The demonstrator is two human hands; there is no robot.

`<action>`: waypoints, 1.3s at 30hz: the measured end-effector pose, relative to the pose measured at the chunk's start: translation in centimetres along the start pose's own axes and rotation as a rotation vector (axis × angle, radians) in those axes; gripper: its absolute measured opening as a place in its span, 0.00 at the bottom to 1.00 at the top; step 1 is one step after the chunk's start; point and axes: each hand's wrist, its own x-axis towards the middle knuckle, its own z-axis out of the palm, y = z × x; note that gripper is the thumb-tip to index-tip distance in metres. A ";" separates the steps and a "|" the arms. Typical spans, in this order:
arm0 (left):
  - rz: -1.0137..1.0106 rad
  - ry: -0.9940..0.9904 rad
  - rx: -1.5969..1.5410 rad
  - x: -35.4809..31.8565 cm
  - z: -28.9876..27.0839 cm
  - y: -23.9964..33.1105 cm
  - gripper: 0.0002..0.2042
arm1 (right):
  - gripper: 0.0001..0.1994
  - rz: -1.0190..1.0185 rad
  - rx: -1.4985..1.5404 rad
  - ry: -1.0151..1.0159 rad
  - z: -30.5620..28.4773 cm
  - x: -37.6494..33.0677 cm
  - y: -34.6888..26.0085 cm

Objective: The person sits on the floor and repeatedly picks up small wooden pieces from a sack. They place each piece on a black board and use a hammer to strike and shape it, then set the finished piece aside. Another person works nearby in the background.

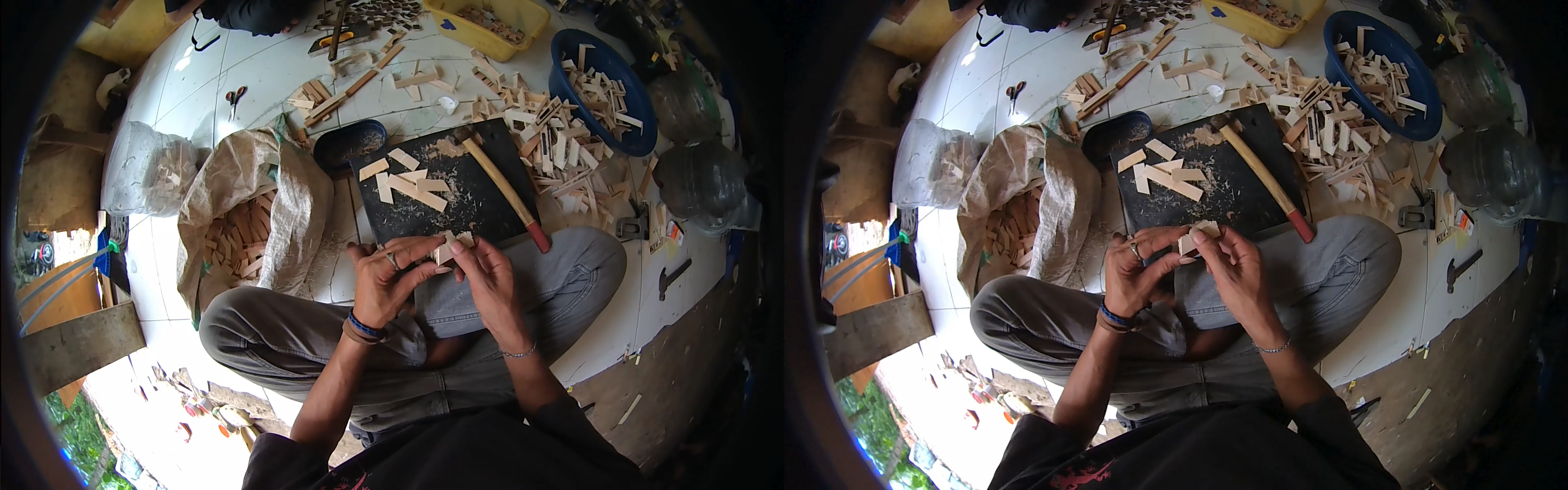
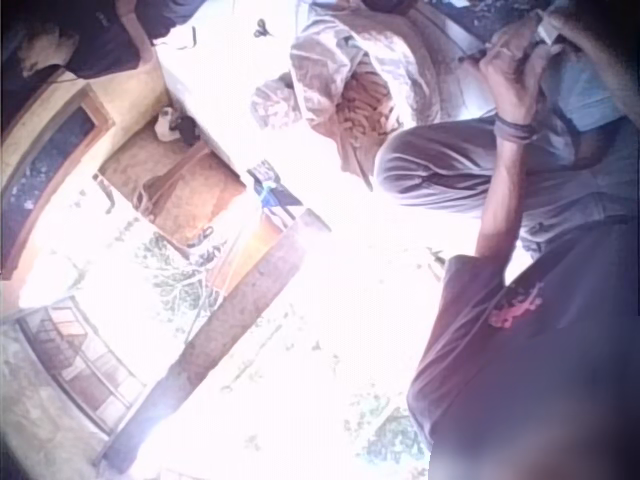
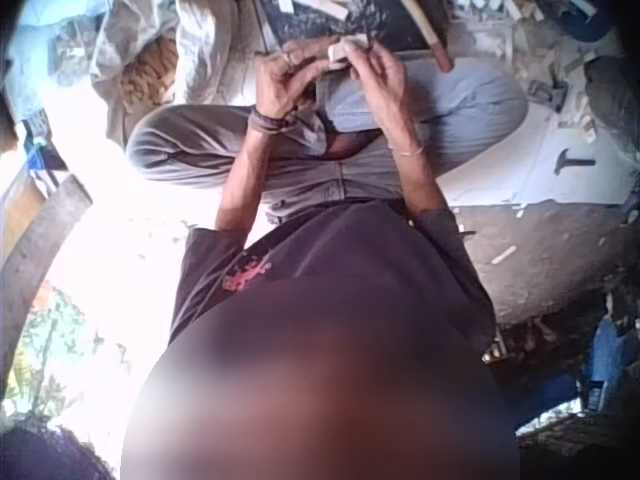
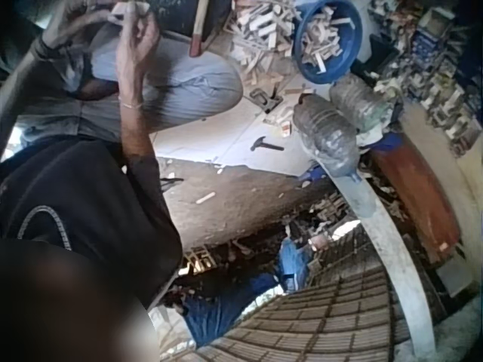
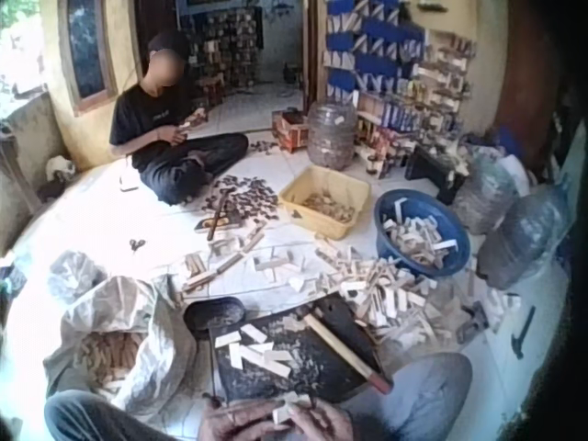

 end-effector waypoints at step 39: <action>-0.290 -0.039 -0.447 4.0 -5.3 1.3 0.24 | 0.11 -0.115 -0.272 0.114 1.9 -0.2 -1.2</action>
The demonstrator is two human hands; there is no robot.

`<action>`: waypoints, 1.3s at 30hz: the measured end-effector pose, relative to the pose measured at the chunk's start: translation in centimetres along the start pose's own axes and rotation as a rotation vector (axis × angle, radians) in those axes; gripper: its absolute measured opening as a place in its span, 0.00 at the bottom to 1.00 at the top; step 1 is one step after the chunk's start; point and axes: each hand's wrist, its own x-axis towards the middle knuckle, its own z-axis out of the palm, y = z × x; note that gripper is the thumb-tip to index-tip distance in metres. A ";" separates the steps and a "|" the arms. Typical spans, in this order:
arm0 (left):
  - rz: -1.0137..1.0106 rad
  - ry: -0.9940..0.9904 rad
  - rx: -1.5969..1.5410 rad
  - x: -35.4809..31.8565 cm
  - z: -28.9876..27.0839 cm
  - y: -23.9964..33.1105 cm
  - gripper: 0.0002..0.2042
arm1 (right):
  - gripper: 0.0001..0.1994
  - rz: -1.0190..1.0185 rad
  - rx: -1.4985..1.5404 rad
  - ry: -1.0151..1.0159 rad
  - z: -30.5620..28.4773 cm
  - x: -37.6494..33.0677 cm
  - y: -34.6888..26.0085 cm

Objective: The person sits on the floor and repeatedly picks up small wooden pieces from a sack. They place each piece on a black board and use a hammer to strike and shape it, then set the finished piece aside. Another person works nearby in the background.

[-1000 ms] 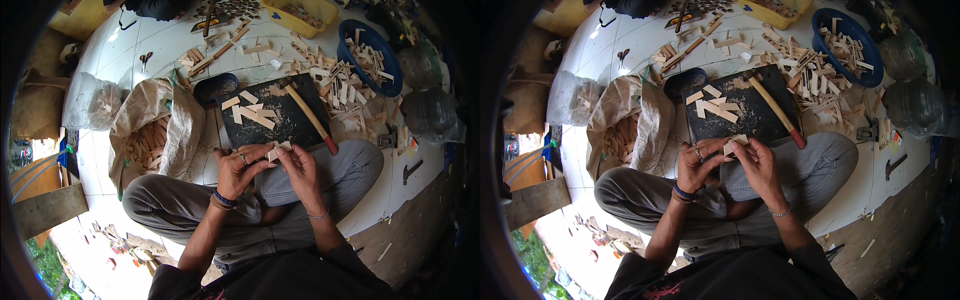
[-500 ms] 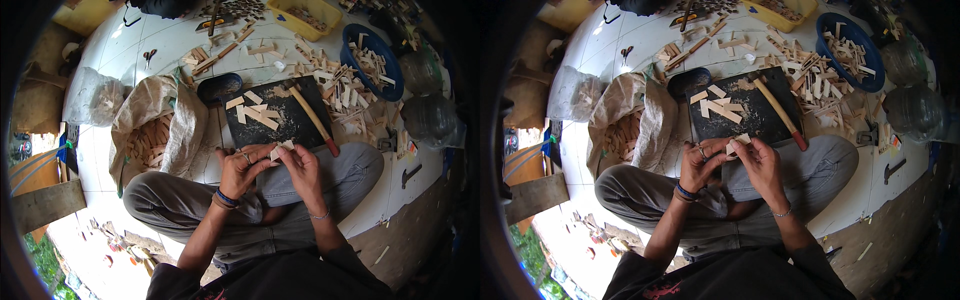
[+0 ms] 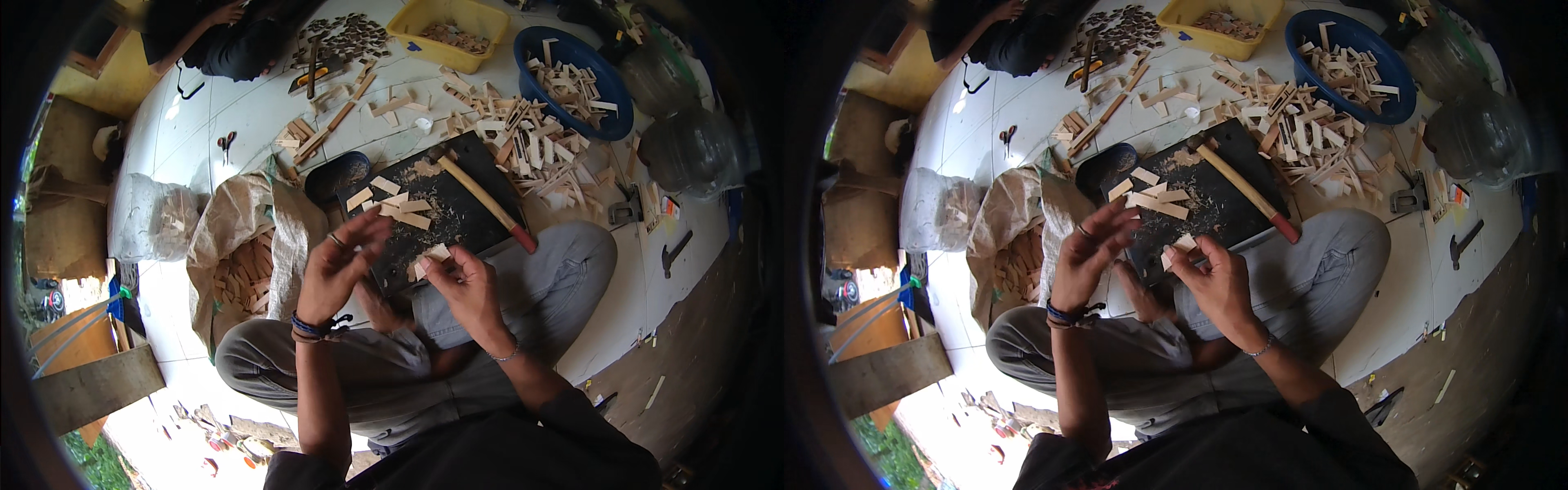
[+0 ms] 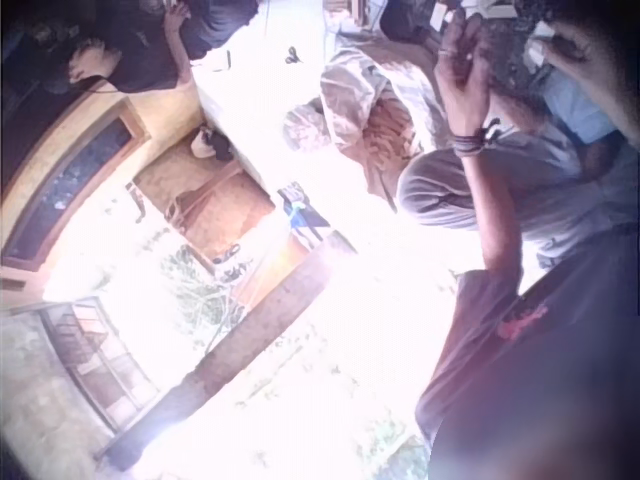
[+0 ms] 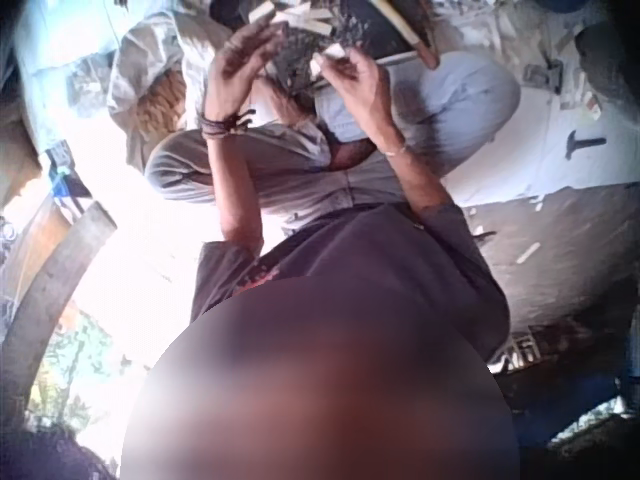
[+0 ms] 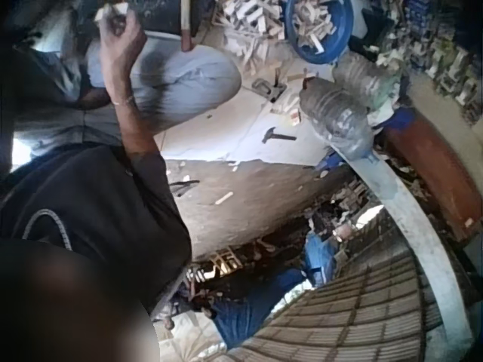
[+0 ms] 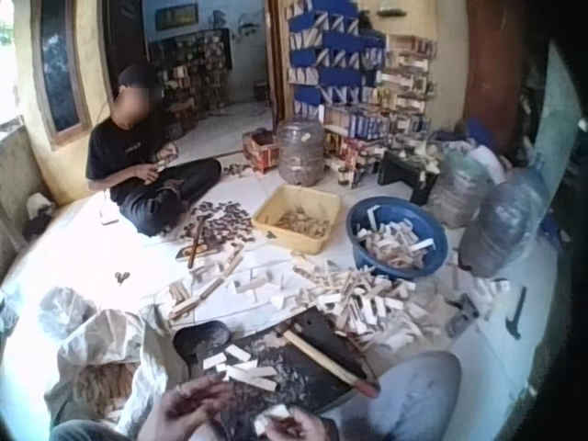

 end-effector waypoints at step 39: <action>0.020 0.007 -0.058 3.1 1.2 -1.0 0.14 | 0.10 -0.120 -0.195 0.085 0.0 -0.2 -0.6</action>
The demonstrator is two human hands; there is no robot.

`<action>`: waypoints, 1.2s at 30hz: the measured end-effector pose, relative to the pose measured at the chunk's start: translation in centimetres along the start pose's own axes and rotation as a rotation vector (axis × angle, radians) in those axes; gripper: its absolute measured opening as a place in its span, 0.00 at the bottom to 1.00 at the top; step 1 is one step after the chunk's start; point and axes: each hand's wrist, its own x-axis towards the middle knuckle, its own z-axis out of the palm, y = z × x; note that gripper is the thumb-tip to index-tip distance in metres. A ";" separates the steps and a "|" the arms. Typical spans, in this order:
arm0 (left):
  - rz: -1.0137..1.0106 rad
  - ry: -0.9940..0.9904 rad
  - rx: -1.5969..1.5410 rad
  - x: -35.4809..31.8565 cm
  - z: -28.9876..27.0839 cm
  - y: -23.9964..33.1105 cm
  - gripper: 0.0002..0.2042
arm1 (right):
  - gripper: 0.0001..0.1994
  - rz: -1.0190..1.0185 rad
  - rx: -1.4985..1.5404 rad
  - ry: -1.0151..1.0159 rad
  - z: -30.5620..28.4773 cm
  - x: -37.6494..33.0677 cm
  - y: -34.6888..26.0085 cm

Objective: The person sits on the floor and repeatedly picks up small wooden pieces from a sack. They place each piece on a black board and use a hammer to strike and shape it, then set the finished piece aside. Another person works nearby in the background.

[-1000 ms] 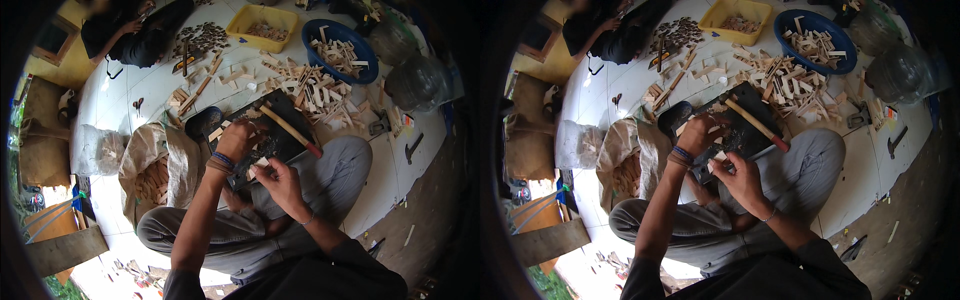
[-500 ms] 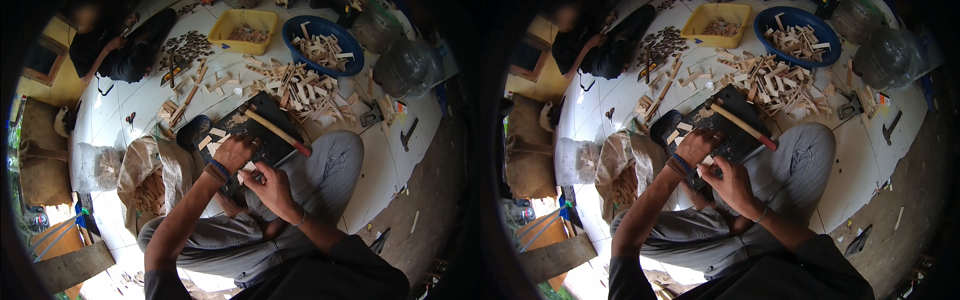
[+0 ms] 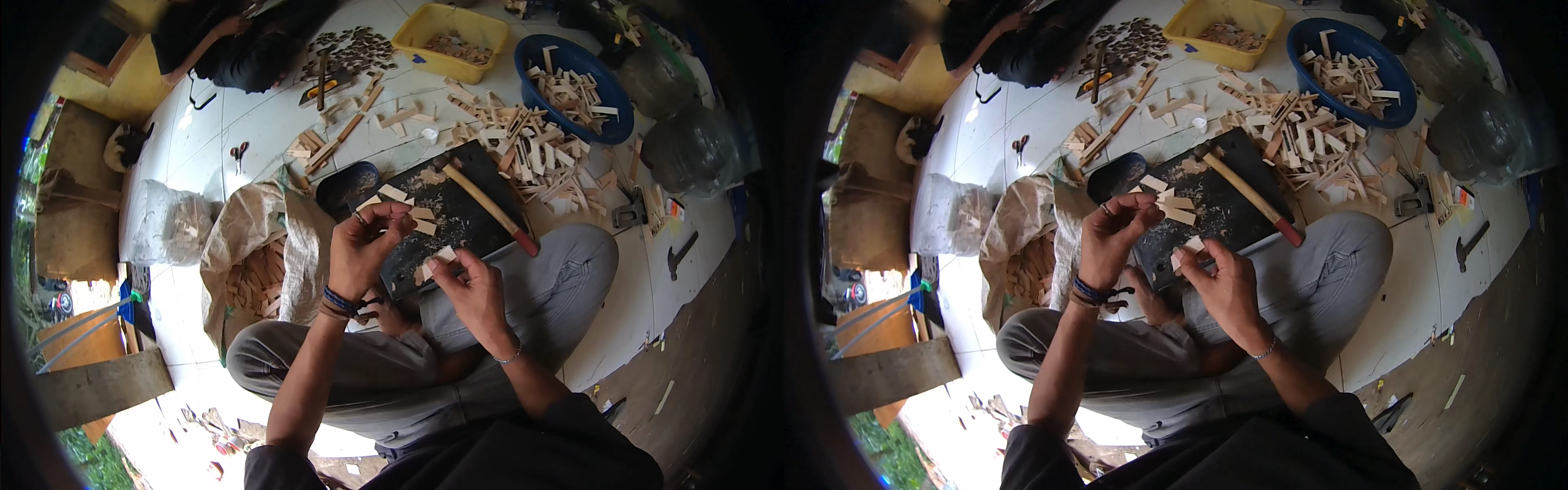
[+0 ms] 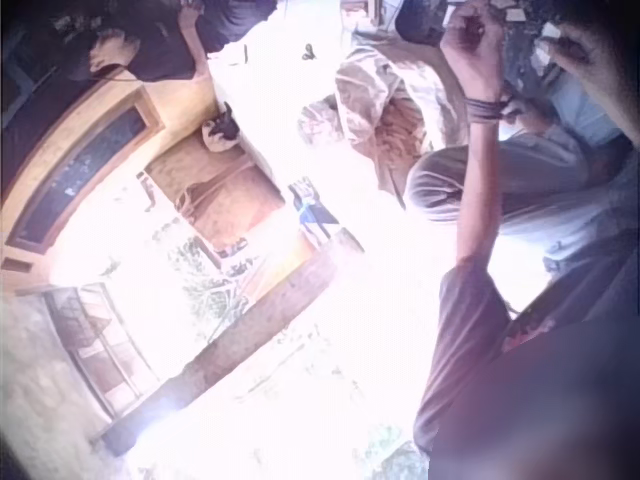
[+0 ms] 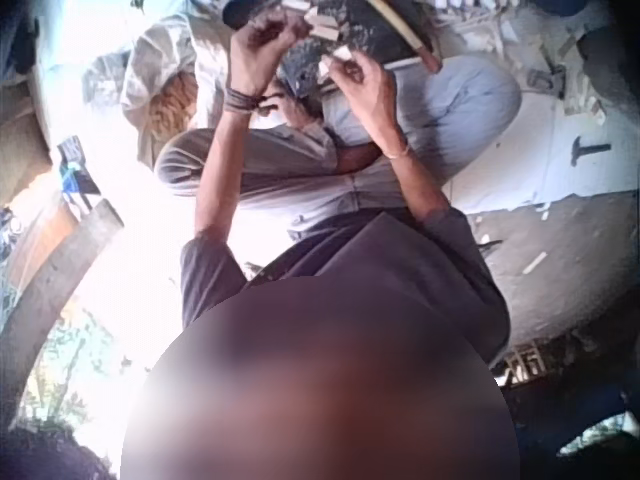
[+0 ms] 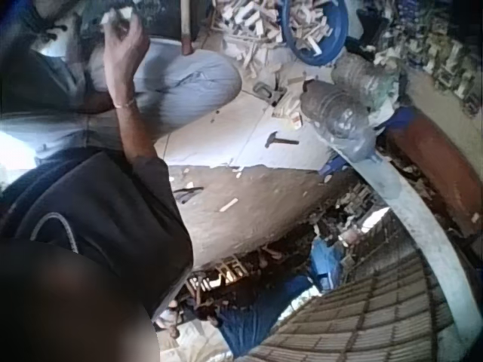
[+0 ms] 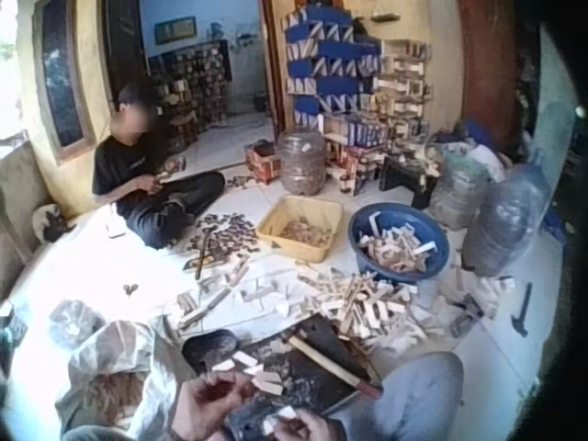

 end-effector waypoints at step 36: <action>0.301 0.080 0.322 -6.4 2.1 -3.0 0.07 | 0.11 0.050 0.122 -0.025 0.1 0.0 0.4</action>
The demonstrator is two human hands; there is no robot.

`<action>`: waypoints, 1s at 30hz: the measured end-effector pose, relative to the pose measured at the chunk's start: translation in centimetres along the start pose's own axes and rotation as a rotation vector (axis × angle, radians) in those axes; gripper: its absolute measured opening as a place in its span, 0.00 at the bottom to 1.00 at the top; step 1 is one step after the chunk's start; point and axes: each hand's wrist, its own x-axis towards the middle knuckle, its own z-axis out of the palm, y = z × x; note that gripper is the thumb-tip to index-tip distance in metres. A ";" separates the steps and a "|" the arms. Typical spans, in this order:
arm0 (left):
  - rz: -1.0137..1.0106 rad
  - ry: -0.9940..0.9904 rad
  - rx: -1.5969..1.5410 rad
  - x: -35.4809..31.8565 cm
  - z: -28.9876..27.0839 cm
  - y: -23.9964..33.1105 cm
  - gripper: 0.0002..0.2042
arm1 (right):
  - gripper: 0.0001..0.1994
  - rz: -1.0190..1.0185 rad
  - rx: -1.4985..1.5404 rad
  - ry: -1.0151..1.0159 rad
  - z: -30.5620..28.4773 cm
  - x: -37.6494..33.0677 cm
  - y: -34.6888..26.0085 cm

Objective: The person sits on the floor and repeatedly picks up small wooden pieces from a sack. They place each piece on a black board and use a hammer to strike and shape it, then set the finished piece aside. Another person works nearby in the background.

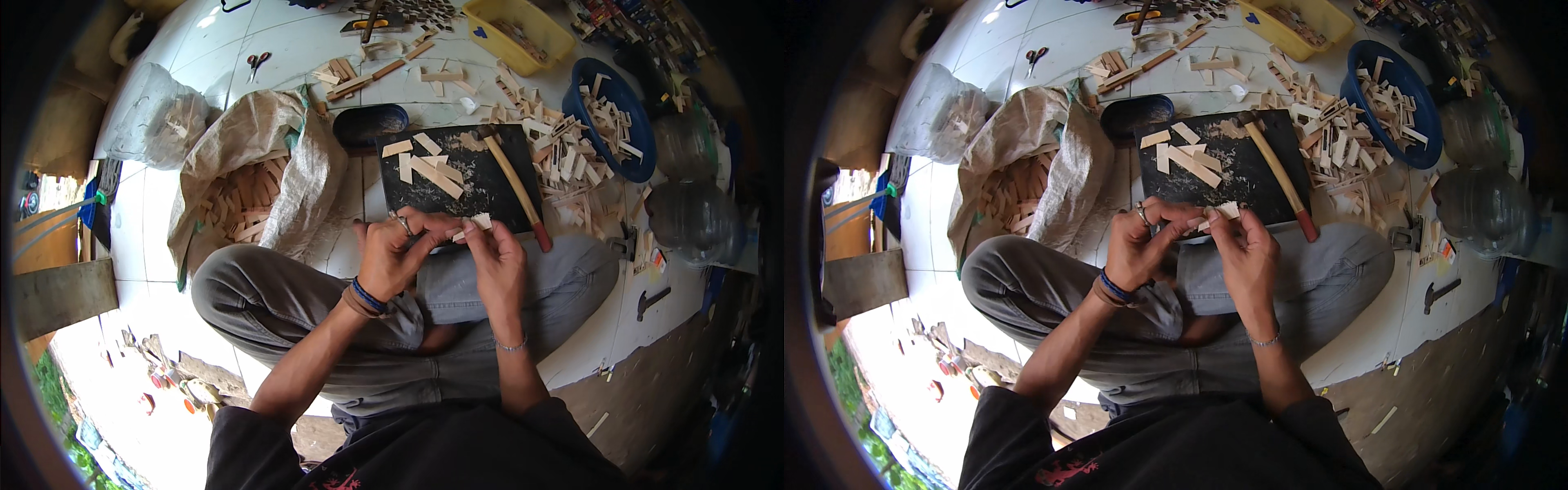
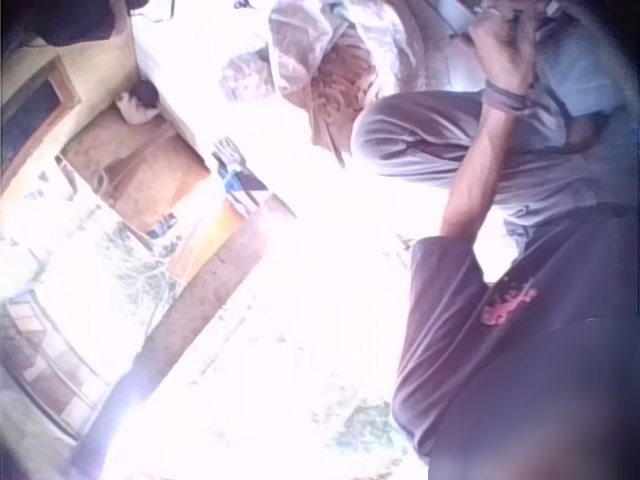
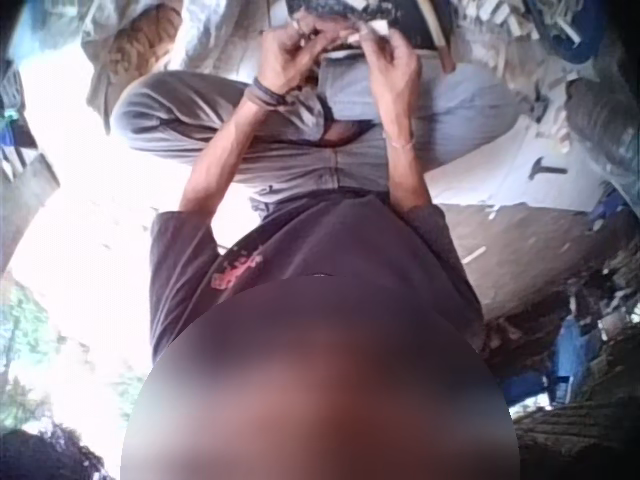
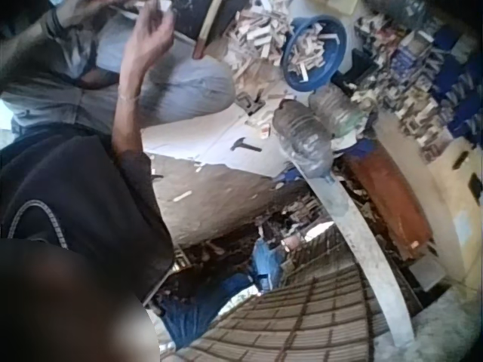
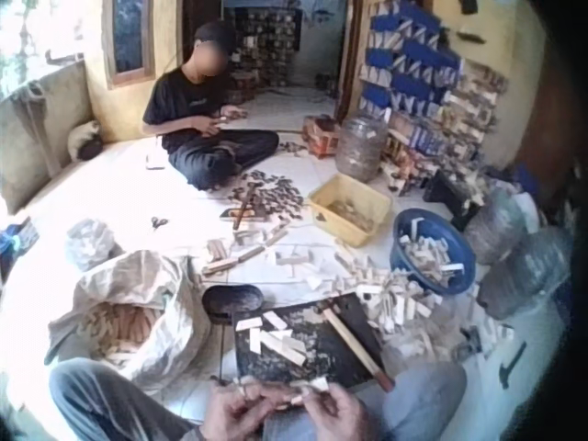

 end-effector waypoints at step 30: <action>0.331 -0.041 0.470 0.4 -0.5 0.4 0.14 | 0.14 -0.127 -0.147 0.008 -1.9 1.0 1.0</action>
